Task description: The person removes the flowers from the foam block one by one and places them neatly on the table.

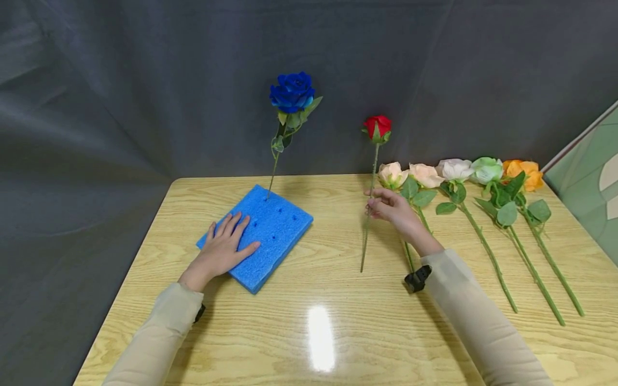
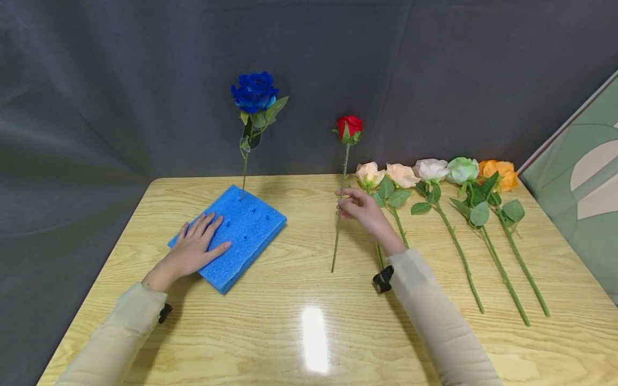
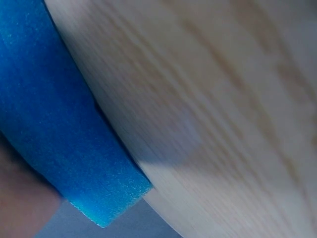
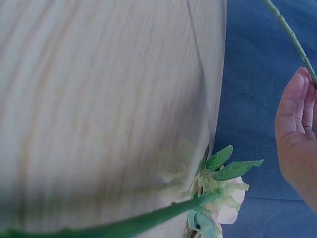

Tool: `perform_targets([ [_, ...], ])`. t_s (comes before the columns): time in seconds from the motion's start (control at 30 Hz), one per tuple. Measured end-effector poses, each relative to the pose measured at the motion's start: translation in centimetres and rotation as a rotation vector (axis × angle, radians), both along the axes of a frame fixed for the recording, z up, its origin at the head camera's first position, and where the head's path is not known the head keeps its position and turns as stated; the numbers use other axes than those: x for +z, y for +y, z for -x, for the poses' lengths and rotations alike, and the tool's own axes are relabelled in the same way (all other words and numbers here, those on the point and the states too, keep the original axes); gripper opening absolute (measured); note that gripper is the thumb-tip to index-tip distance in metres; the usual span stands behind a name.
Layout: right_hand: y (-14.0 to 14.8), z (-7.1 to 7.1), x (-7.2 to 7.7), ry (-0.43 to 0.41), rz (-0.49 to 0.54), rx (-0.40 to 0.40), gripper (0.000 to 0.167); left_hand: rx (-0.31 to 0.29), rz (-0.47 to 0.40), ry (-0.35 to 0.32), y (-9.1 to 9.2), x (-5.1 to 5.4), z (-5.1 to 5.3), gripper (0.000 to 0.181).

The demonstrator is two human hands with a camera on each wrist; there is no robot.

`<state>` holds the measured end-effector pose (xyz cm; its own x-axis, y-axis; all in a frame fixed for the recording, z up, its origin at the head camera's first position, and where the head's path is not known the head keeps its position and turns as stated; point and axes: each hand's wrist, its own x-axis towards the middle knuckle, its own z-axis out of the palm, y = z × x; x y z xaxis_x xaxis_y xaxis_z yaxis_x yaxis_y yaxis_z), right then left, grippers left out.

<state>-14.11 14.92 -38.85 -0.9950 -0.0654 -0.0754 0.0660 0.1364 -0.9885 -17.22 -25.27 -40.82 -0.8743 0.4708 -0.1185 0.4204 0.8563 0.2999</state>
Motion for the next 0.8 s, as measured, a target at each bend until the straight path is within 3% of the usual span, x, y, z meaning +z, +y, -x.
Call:
perform_targets([
  [0.13,0.1,0.0,0.0,-0.002,0.04,-0.02,0.024,-0.001,0.002,-0.001,0.0,0.0,0.0,0.077],
  [0.37,0.5,0.0,-0.1,-0.043,-0.013,-0.011,0.046,-0.004,0.001,-0.003,-0.1,-0.2,0.1,0.078],
  [0.8,1.1,0.0,-0.6,-0.103,-0.052,-0.004,0.052,-0.001,0.002,-0.006,-0.1,-0.1,0.1,0.078],
])
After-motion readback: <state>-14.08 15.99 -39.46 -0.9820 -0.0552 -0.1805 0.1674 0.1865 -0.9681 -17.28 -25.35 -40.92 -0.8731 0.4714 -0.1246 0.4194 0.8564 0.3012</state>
